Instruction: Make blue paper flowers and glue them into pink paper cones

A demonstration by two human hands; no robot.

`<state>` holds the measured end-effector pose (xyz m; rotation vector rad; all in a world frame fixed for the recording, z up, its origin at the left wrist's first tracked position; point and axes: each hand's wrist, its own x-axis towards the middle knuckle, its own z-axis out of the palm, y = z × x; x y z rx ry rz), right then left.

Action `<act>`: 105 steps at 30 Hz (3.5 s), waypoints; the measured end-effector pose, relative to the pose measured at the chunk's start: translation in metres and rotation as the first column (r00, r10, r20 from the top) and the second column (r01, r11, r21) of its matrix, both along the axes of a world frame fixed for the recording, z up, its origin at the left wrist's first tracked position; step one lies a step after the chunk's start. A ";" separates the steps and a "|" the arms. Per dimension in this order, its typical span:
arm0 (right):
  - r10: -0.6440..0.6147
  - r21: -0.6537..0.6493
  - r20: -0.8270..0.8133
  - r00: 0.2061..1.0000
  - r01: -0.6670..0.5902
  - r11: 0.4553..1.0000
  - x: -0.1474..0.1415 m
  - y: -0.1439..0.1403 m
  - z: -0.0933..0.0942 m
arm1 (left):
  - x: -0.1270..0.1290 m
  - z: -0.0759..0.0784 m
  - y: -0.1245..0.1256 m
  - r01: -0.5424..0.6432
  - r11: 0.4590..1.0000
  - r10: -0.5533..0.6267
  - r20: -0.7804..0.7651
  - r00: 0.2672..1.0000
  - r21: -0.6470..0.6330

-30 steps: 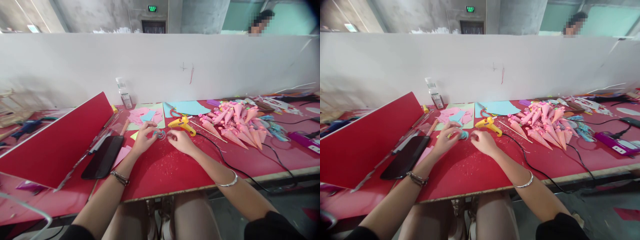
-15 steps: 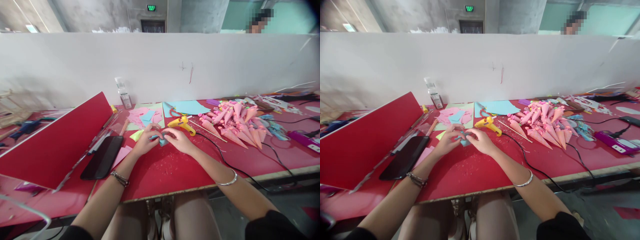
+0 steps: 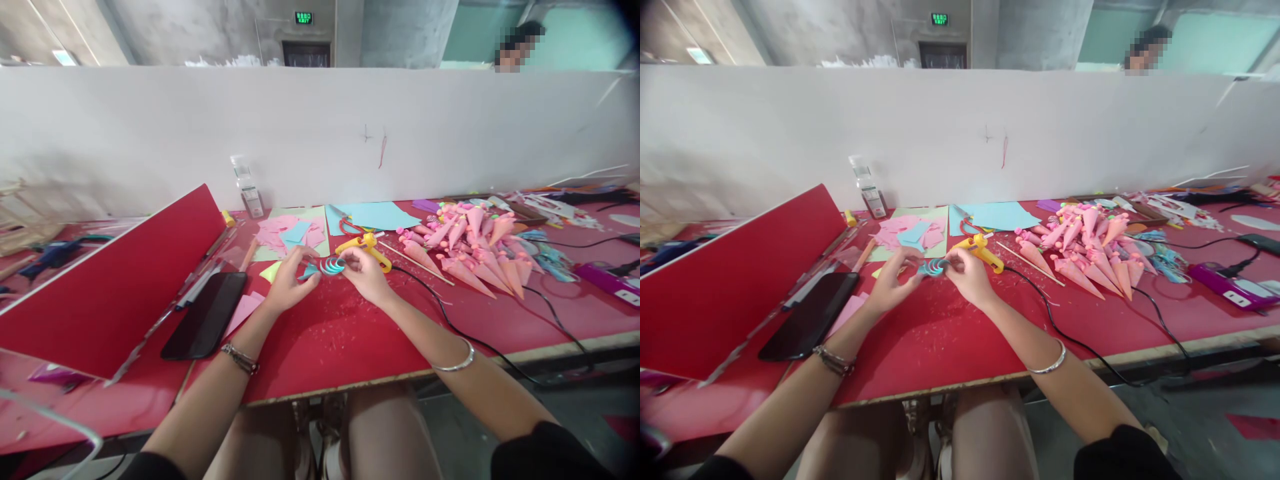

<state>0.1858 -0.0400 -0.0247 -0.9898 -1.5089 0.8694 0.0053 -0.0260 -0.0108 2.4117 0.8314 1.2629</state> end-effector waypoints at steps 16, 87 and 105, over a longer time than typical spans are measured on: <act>-0.402 0.303 0.212 0.891 0.331 0.894 0.009 -0.012 0.019 | -0.003 -0.010 0.010 -0.130 0.966 0.151 -0.078 0.986 0.222; -0.421 0.254 0.495 0.760 0.337 0.907 0.046 0.004 0.022 | -0.022 0.011 0.010 -0.228 0.690 0.487 -0.207 0.849 0.687; -0.455 0.276 0.477 0.752 0.363 0.890 0.048 0.007 0.023 | -0.021 0.014 0.007 -0.230 0.687 0.488 -0.204 0.849 0.689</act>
